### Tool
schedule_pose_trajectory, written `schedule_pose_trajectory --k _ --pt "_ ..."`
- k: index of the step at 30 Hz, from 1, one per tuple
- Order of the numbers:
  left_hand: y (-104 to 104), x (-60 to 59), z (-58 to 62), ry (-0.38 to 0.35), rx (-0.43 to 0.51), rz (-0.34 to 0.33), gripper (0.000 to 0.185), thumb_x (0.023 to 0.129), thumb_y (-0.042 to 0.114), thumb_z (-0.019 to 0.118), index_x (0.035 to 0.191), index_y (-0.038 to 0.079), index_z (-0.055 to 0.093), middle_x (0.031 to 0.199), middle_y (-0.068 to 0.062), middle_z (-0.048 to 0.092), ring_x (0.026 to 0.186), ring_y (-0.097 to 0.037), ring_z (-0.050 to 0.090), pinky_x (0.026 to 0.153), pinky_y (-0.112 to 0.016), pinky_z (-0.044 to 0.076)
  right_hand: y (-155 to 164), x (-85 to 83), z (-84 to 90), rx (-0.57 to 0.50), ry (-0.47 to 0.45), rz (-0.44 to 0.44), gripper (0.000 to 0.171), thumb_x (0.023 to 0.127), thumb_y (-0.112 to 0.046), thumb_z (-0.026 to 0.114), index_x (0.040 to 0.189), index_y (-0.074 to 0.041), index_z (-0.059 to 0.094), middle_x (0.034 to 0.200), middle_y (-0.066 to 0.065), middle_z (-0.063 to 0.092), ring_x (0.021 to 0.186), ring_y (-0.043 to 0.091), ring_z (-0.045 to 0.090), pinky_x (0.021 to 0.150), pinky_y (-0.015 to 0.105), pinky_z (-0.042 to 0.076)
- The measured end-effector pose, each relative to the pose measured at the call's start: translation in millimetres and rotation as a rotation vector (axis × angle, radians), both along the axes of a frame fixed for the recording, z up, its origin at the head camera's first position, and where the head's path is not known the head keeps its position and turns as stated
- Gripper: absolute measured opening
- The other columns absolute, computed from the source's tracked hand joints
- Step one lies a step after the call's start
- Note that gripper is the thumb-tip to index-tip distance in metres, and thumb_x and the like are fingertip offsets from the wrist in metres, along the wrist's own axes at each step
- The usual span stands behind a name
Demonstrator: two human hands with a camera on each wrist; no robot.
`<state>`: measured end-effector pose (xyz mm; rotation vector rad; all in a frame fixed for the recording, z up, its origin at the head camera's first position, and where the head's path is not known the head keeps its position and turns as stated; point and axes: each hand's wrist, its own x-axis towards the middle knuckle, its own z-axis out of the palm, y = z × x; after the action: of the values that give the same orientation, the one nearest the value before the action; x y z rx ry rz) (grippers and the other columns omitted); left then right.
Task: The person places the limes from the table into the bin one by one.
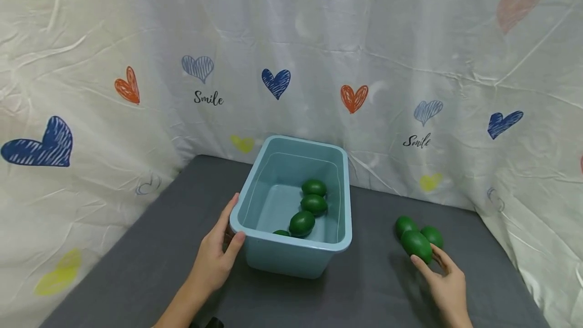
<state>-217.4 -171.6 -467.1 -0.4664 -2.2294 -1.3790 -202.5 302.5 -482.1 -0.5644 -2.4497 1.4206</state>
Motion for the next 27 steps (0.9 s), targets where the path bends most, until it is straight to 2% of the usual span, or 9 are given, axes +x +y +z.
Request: schedule_pose_trajectory --k 2,3,6,9,12,16,18,23,27 --pt "-0.1 0.1 -0.6 0.001 0.0 0.0 0.073 0.107 0.018 0.062 0.17 0.031 0.028 0.114 -0.007 0.067 0.08 -0.011 0.059 0.068 -0.028 0.053 -1.4 -1.5 6.4 -0.025 0.017 -0.007 0.085 0.093 -0.049 0.081 0.158 -0.004 0.049 0.156 0.025 0.052 0.145 0.039 0.047 0.107 0.05 0.048" --pt "-0.1 0.2 -0.6 0.0 0.0 0.0 0.073 0.107 0.018 0.062 0.17 0.031 0.028 0.114 -0.007 0.067 0.081 -0.011 0.059 0.068 -0.028 0.053 -1.8 -2.2 9.7 -0.039 0.024 -0.008 0.085 0.094 -0.048 0.081 0.159 -0.004 0.048 0.158 0.024 0.05 0.149 0.039 0.043 0.108 0.046 0.047" --pt "-0.3 0.0 -0.3 0.001 -0.002 -0.003 0.073 0.107 0.018 0.062 0.17 0.031 0.028 0.115 -0.007 0.067 0.081 -0.012 0.059 0.069 -0.029 0.053 -4.2 -6.3 18.5 -0.044 0.046 -0.008 0.083 0.094 -0.047 0.081 0.159 -0.006 0.049 0.16 0.022 0.049 0.151 0.04 0.04 0.097 0.02 0.048" --pt "-0.4 -0.4 0.7 0.002 -0.003 -0.005 0.073 0.107 0.018 0.062 0.17 0.031 0.028 0.117 -0.009 0.067 0.082 -0.012 0.06 0.07 -0.03 0.053 -8.2 -10.8 25.1 -0.054 0.075 0.003 0.081 0.095 -0.046 0.08 0.159 -0.007 0.05 0.16 0.02 0.049 0.151 0.038 0.041 0.079 0.003 0.04" --pt "-0.3 -0.7 1.5 -0.001 -0.006 -0.006 0.073 0.107 0.018 0.062 0.17 0.031 0.028 0.12 -0.012 0.067 0.083 -0.012 0.06 0.07 -0.031 0.054 -13.9 -14.7 29.5 -0.092 0.105 0.013 0.077 0.096 -0.043 0.08 0.159 -0.009 0.05 0.158 0.017 0.05 0.146 0.029 0.046 0.077 0.002 0.043" --pt "-0.4 -0.7 1.6 -0.004 -0.01 -0.001 0.073 0.106 0.018 0.063 0.17 0.031 0.028 0.121 -0.011 0.067 0.082 -0.013 0.06 0.07 -0.03 0.054 -23.2 -17.7 33.9 -0.127 0.133 0.015 0.07 0.097 -0.039 0.08 0.157 -0.013 0.054 0.149 0.006 0.054 0.121 0.003 0.053 0.078 0.006 0.048" --pt "-0.5 -0.6 1.3 -0.001 -0.011 0.003 0.073 0.106 0.018 0.063 0.17 0.03 0.029 0.118 -0.009 0.067 0.081 -0.012 0.06 0.069 -0.029 0.054 -28.3 -17.8 36.7 -0.14 0.15 0.026 0.068 0.097 -0.037 0.08 0.155 -0.013 0.056 0.145 0.001 0.054 0.113 -0.005 0.053 0.079 0.008 0.05" --pt "-1.7 0.4 0.0 0.001 -0.012 0.007 0.073 0.106 0.018 0.063 0.17 0.03 0.029 0.109 -0.003 0.065 0.079 -0.011 0.059 0.067 -0.028 0.053 -38.8 -18.0 43.4 -0.175 0.173 0.045 0.065 0.097 -0.033 0.081 0.154 -0.013 0.057 0.138 -0.006 0.056 0.098 -0.004 0.062 0.073 0.013 0.05" --pt "-3.0 -0.5 0.5 0.014 -0.012 0.003 0.072 0.107 0.019 0.062 0.17 0.03 0.029 0.11 -0.003 0.065 0.079 -0.011 0.059 0.068 -0.028 0.053 -45.2 -21.0 49.5 -0.203 0.194 0.066 0.065 0.096 -0.032 0.081 0.154 -0.014 0.057 0.138 -0.007 0.056 0.09 -0.002 0.068 0.072 0.017 0.05"
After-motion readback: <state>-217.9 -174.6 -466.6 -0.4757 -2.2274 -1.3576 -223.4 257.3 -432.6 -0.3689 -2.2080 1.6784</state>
